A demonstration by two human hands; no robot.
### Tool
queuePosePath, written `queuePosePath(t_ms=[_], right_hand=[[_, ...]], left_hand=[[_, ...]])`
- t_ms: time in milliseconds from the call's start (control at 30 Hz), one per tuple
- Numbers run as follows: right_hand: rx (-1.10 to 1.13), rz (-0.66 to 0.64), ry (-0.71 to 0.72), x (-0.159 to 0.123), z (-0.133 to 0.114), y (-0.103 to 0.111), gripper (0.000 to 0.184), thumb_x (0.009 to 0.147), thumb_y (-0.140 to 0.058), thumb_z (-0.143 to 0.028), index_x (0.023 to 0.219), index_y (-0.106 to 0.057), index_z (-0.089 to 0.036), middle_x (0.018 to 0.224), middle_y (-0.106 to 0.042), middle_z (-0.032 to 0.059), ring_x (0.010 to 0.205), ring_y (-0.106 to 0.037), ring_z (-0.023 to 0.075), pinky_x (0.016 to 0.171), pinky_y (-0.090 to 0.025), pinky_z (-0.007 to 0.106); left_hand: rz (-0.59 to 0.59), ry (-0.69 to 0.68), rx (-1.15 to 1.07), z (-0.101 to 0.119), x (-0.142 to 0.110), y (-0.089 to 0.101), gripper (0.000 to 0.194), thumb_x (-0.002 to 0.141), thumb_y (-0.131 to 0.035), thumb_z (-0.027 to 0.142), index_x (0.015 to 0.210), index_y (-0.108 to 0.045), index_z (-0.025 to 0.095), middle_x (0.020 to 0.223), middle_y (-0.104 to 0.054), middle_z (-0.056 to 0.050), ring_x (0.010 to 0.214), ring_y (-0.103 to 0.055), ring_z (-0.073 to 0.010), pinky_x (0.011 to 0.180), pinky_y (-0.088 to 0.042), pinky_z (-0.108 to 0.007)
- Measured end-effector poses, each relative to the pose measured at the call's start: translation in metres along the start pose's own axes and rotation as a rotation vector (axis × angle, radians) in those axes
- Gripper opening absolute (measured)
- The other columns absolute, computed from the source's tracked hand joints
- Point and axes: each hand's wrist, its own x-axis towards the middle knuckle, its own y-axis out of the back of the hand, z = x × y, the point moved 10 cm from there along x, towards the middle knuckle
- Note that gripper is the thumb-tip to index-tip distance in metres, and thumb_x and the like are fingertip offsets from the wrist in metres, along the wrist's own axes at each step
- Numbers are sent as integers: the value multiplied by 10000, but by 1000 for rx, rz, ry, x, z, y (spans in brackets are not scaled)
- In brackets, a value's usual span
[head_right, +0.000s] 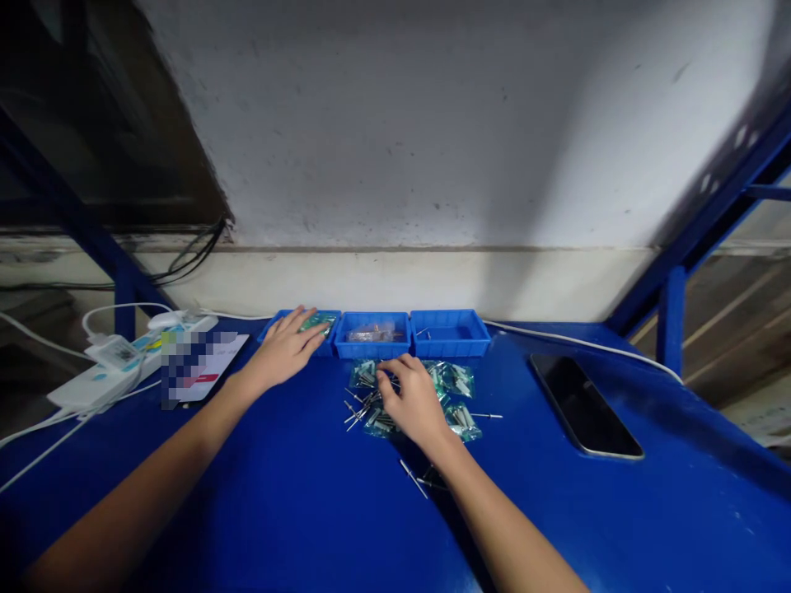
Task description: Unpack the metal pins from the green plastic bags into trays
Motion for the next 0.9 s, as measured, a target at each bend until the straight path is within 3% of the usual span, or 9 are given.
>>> queuePosePath(t_ms=[33, 100, 167, 267, 467, 567, 700, 800, 900], right_hand=[[-9, 5, -1, 0, 1, 0, 218, 881, -455, -280, 930, -652, -202, 895, -607, 66, 886, -561, 223, 775, -446, 353], [-31, 8, 6, 0, 1, 0, 213, 877, -464, -283, 928, -656, -205, 889, -602, 66, 884, -561, 224, 788, -443, 357], [-45, 3, 17, 0, -1, -1, 205, 872, -474, -279, 923, -659, -206, 885, -596, 66, 884, -560, 223, 801, -441, 360], [-46, 1, 19, -2, -3, -4, 202, 870, -477, -274, 925, -658, -206, 907, -580, 70, 887, -557, 216, 810, -446, 353], [-31, -35, 18, -5, -4, -11, 206, 861, -483, -277, 936, -658, -197, 915, -563, 76, 883, -560, 210, 811, -457, 355], [-21, -28, 13, -5, -6, -10, 217, 863, -477, -284, 953, -652, -191, 924, -578, 83, 899, -564, 221, 809, -455, 366], [32, 20, -6, -5, -7, -6, 267, 864, -473, -315, 1047, -605, -174, 892, -612, 83, 834, -579, 218, 741, -455, 353], [143, 52, -100, -5, 1, -3, 326, 862, -476, -371, 1097, -563, -164, 693, -586, 18, 607, -547, 159, 577, -421, 279], [209, 109, -144, -5, 5, 4, 259, 856, -478, -389, 933, -593, -170, 503, -433, -56, 451, -414, 110, 465, -317, 240]], left_hand=[[89, -5, -12, 10, -9, 7, 421, 926, -313, 407, 1257, -530, 264, 1347, -488, -64, 1261, -393, -268, 1034, -292, -448], [132, 44, -70, 25, -26, 5, 387, 925, -325, 387, 1165, -591, 240, 1183, -594, -68, 1111, -513, -237, 946, -392, -374], [31, 130, -141, 35, -36, -17, 374, 888, -389, 461, 1033, -642, 227, 981, -657, -64, 945, -583, -239, 821, -456, -353], [-58, 175, -221, 49, -35, -46, 366, 787, -554, 476, 1040, -630, 222, 946, -661, -64, 931, -582, -265, 790, -460, -363], [-50, 382, -624, 33, -26, -76, 443, 706, -638, 180, 1143, -561, 195, 903, -670, -35, 807, -605, -180, 740, -463, -293], [-1, 429, -896, 28, -33, -76, 323, 711, -627, 181, 1034, -617, 165, 802, -652, -27, 680, -587, -145, 676, -460, -276], [18, 377, -1300, 41, -40, -62, 225, 703, -661, 232, 906, -636, 139, 817, -672, -49, 752, -618, -159, 742, -469, -297], [23, 337, -1374, 51, -41, -48, 223, 699, -678, 242, 900, -645, 153, 813, -685, -50, 750, -622, -159, 733, -473, -296], [-2, 257, -1318, 61, -40, -40, 149, 755, -628, 271, 858, -666, 171, 753, -671, -30, 649, -592, -138, 647, -468, -274]])
